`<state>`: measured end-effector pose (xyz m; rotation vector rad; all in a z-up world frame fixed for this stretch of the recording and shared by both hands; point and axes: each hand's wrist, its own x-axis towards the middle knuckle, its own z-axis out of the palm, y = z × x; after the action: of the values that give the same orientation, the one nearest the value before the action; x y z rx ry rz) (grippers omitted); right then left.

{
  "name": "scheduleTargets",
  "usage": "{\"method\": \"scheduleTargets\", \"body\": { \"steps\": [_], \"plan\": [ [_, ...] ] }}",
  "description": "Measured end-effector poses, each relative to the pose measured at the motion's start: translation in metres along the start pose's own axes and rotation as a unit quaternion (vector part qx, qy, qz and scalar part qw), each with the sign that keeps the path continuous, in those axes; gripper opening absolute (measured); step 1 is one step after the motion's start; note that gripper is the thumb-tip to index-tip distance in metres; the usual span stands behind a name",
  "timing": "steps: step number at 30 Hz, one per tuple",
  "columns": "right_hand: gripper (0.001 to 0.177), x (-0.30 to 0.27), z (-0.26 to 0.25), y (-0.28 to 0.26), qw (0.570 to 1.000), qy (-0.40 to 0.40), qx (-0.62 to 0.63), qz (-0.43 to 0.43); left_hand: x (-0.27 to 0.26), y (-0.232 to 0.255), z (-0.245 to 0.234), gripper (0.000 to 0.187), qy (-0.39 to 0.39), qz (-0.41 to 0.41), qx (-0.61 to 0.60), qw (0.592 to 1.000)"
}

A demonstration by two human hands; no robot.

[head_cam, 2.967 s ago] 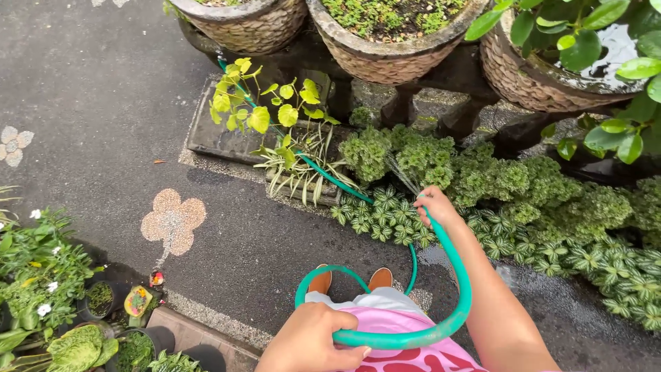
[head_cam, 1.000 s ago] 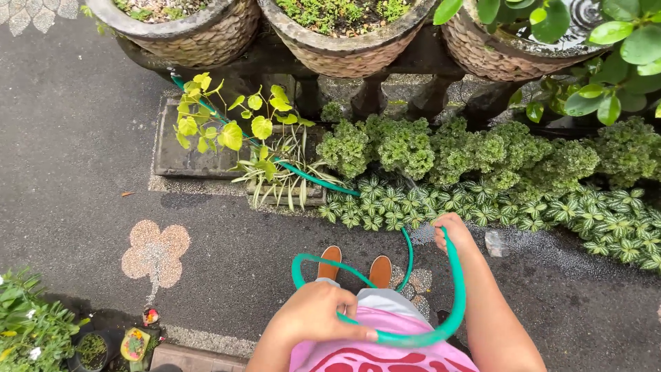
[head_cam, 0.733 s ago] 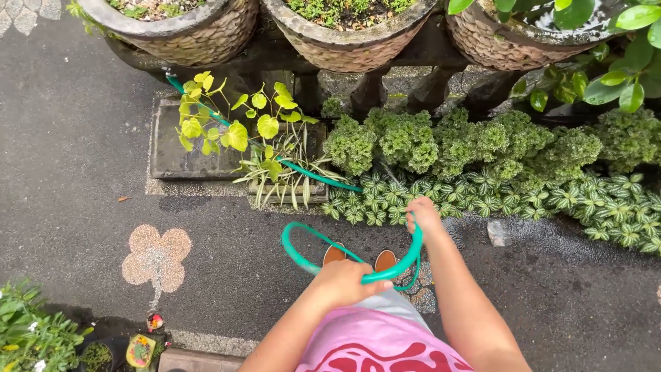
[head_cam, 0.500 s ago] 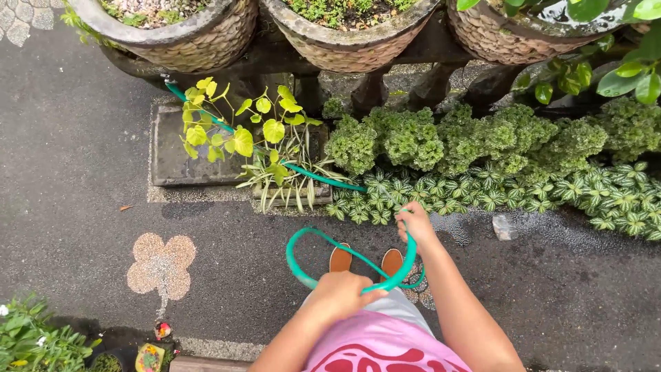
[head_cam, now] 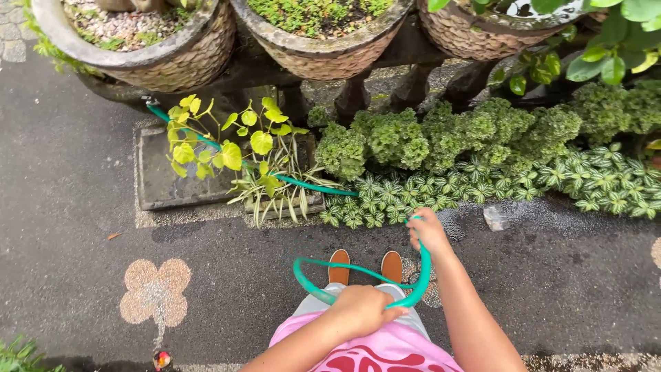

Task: Watering various potted and ground plants in a garden using a green hose.

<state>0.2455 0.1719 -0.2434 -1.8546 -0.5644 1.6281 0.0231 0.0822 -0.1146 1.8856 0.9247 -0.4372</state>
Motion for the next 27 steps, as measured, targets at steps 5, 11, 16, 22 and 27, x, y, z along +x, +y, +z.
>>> {"method": "scheduleTargets", "body": {
  "steps": [5,11,16,22,27],
  "plan": [
    [0.015,-0.004,-0.031,0.009,0.967,0.203,0.137,-0.076,0.005,0.014,-0.032,0.060,0.017,-0.037,-0.003,0.999],
    [0.012,-0.014,-0.046,-0.008,0.998,0.029,-0.037,-0.034,0.022,0.043,-0.022,0.062,-0.035,-0.014,0.016,0.999],
    [0.017,-0.015,-0.090,-0.022,0.988,0.152,-0.022,-0.029,0.049,0.077,-0.023,0.060,-0.030,-0.020,0.011,0.999],
    [0.011,-0.016,-0.145,-0.038,0.988,0.141,0.028,-0.058,0.076,0.117,-0.044,0.064,-0.001,-0.015,0.018,1.000],
    [0.013,-0.010,-0.173,-0.033,0.996,-0.008,-0.087,-0.032,0.096,0.159,-0.025,0.067,-0.044,0.030,0.012,0.998]
  ]
}}
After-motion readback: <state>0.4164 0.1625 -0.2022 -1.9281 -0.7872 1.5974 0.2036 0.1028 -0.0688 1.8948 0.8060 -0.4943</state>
